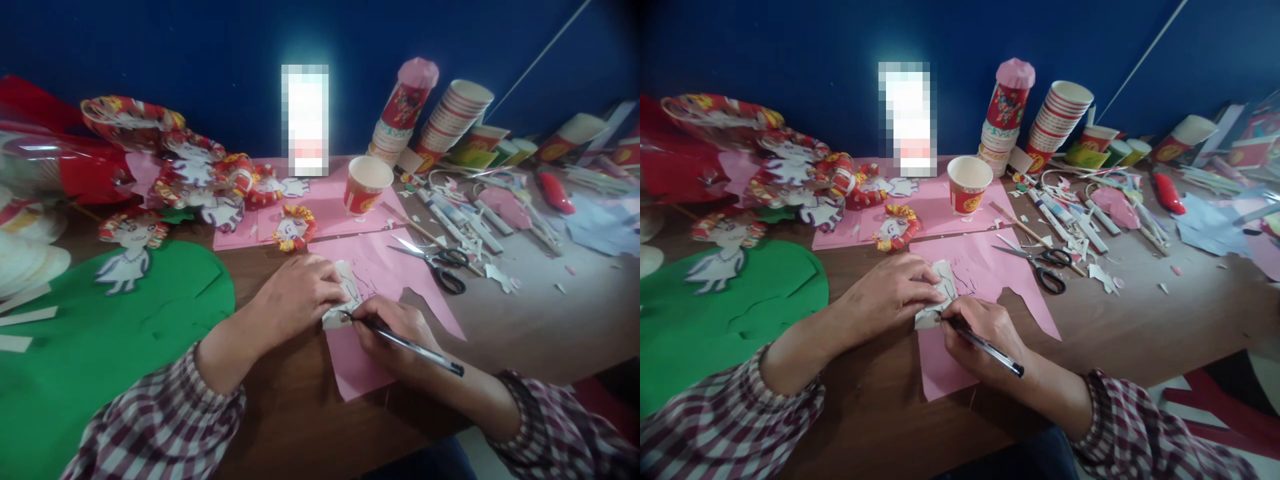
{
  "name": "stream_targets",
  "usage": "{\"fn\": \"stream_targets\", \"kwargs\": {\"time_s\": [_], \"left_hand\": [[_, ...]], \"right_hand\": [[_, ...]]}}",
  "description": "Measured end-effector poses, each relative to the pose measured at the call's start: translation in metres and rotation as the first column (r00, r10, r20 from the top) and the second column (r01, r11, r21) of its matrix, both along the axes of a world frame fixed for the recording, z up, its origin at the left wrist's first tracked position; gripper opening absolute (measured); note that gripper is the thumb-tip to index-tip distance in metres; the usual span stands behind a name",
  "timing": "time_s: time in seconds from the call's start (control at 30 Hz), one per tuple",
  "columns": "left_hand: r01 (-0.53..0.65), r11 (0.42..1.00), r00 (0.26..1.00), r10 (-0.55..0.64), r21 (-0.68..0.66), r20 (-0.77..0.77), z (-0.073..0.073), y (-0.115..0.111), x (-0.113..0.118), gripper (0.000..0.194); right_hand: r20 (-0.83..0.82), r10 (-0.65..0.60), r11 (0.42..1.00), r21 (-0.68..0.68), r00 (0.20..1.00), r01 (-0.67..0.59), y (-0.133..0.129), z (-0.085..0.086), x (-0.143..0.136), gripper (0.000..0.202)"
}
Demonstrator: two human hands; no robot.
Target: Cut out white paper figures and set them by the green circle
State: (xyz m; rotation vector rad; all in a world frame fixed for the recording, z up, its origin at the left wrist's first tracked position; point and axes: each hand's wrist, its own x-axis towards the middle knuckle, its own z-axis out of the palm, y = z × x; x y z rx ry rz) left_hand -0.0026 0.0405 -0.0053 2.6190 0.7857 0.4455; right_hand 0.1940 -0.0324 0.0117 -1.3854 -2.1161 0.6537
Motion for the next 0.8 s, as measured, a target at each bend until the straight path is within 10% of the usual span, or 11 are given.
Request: {"fn": "stream_targets", "kwargs": {"time_s": [0.57,0.8], "left_hand": [[0.014,1.000,1.000,-0.014,-0.004,-0.014,0.0001,-0.0001,-0.0012,0.019],[0.045,0.999,0.999,-0.045,0.030,-0.004,0.0025,0.0001,-0.0005,0.021]], "right_hand": [[-0.293,-0.127,0.984,-0.161,0.948,0.081,-0.0011,-0.0040,0.0057,0.004],[-0.180,-0.084,0.996,0.009,0.980,0.087,0.0040,-0.0015,0.0022,0.003]]}}
